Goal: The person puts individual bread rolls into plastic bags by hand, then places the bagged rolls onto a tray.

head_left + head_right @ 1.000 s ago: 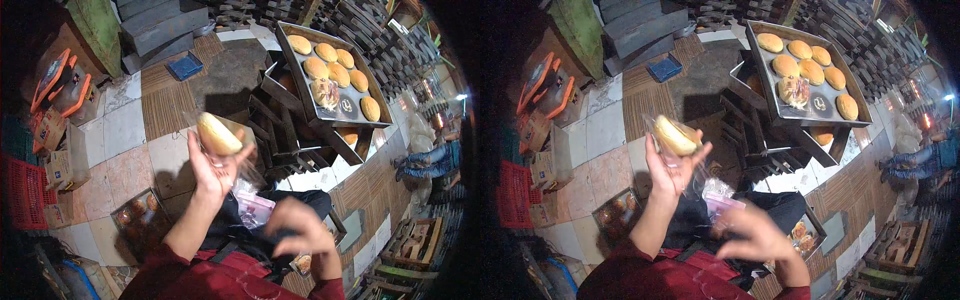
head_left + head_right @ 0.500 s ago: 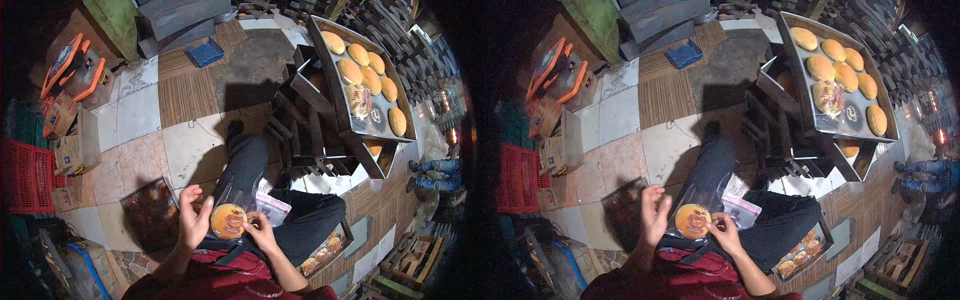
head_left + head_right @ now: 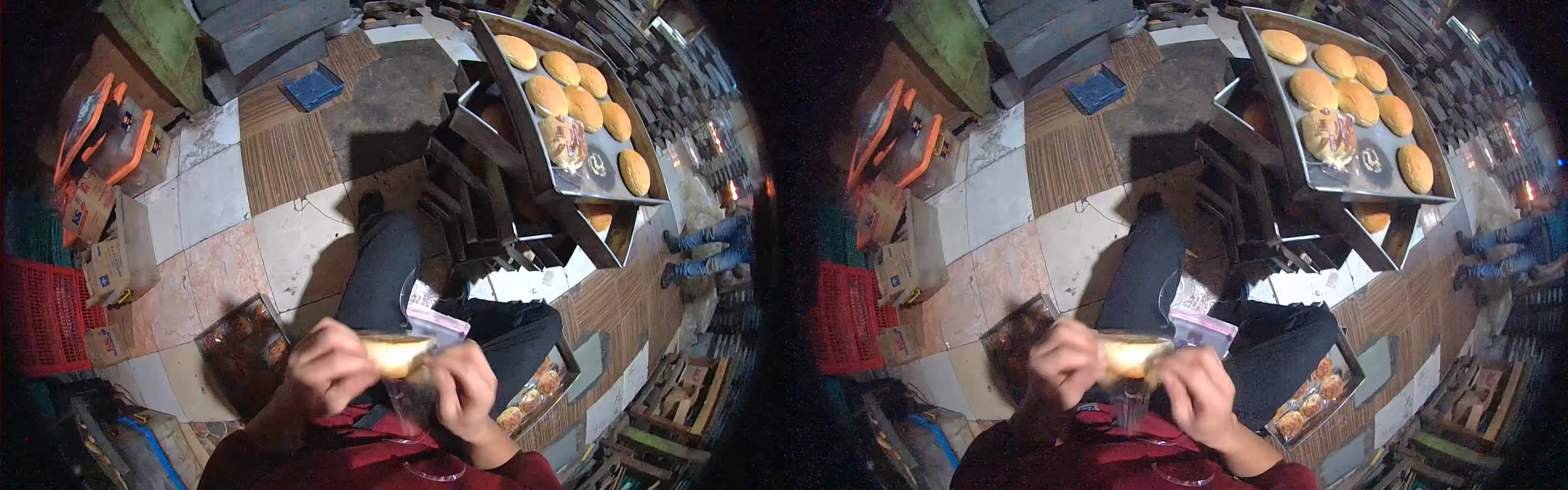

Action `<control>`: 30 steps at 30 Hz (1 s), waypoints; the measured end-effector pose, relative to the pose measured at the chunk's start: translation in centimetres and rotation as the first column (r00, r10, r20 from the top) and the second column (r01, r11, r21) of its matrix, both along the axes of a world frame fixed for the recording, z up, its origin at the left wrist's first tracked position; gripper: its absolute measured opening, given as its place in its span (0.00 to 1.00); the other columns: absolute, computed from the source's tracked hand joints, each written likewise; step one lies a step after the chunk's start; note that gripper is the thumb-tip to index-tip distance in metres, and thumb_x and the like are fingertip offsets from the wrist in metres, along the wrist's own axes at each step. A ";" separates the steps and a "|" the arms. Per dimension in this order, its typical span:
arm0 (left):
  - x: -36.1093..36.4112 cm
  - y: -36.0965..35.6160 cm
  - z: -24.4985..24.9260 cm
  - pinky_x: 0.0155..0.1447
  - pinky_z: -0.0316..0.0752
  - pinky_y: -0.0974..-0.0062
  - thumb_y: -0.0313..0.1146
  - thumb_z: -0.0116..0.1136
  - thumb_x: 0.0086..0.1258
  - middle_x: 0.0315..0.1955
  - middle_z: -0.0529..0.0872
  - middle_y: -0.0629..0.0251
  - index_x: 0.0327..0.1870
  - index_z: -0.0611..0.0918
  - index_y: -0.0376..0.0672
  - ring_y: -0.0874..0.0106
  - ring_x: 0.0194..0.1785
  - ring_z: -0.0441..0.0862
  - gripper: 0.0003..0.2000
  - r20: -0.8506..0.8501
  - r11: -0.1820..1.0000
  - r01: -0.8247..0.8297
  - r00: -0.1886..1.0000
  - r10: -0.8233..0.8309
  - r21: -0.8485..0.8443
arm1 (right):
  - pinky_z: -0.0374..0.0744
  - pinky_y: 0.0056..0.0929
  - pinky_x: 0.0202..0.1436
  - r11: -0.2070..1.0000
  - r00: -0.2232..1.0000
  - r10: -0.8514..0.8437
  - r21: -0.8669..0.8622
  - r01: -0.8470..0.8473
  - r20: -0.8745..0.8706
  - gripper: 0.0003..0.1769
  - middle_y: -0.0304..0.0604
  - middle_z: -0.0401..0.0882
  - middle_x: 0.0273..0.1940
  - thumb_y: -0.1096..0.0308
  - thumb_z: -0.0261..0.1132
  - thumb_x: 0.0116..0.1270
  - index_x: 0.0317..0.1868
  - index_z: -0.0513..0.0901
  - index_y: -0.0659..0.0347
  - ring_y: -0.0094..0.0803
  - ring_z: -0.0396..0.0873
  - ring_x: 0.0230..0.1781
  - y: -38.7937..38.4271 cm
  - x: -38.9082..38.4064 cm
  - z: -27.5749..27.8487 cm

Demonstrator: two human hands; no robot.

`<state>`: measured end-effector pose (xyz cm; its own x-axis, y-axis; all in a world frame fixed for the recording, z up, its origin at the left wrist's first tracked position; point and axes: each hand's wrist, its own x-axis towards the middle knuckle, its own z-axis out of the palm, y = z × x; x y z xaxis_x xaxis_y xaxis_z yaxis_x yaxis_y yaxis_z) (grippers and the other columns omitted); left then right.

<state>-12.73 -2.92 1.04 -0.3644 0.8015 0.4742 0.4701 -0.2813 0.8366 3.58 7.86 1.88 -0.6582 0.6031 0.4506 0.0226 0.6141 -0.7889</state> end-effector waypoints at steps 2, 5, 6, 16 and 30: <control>-0.4 0.8 0.5 0.35 0.72 0.72 0.22 0.65 0.48 0.26 0.78 0.63 0.27 0.78 0.38 0.67 0.29 0.76 0.08 -0.084 0.973 0.131 0.990 -0.117 0.191 | 0.70 0.26 0.31 0.992 0.997 -0.049 0.117 0.056 -0.061 0.05 0.45 0.73 0.29 0.83 0.58 0.52 0.31 0.75 0.67 0.37 0.71 0.25 0.0 0.1 0.2; -0.6 1.4 -2.3 0.32 0.70 0.69 0.18 0.64 0.47 0.24 0.76 0.63 0.28 0.77 0.40 0.66 0.30 0.76 0.09 -0.060 0.998 -0.001 0.998 -0.002 -0.055 | 0.69 0.32 0.29 0.992 0.995 -0.079 -0.094 0.084 0.055 0.03 0.45 0.72 0.26 0.80 0.60 0.55 0.28 0.74 0.67 0.38 0.70 0.25 1.2 -0.4 -4.1; -0.1 0.3 -4.1 0.32 0.70 0.72 0.17 0.64 0.47 0.25 0.77 0.61 0.27 0.76 0.38 0.65 0.30 0.77 0.10 -0.025 0.995 0.021 1.000 -0.019 0.098 | 0.70 0.30 0.29 0.999 1.000 -0.014 0.050 0.015 -0.014 0.01 0.45 0.73 0.26 0.80 0.58 0.56 0.28 0.74 0.66 0.38 0.70 0.25 1.0 0.9 -3.8; 0.3 3.4 -7.3 0.44 0.66 0.81 0.23 0.54 0.61 0.29 0.75 0.69 0.29 0.75 0.39 0.77 0.35 0.71 0.02 0.696 0.888 -0.323 0.553 0.459 -0.328 | 0.68 0.43 0.27 0.875 0.920 -0.292 -0.316 0.367 0.261 0.16 0.57 0.69 0.21 0.64 0.51 0.69 0.26 0.70 0.67 0.54 0.71 0.23 4.2 -2.4 -7.6; 5.6 1.9 -1.8 0.38 0.63 0.79 0.35 0.49 0.67 0.37 0.76 0.69 0.39 0.79 0.40 0.78 0.38 0.70 0.09 0.865 0.868 -0.317 0.209 0.457 -0.382 | 0.70 0.37 0.54 0.942 0.956 0.009 -0.324 0.090 0.292 0.41 0.50 0.64 0.49 0.63 0.76 0.45 0.54 0.59 0.66 0.42 0.69 0.50 6.4 -1.0 -2.6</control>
<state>-7.17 -1.03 -0.73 -0.7691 0.4370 -0.4663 -0.5864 -0.1923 0.7869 2.58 14.28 -0.68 -0.7002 0.7137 0.0177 0.2960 0.3128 -0.9025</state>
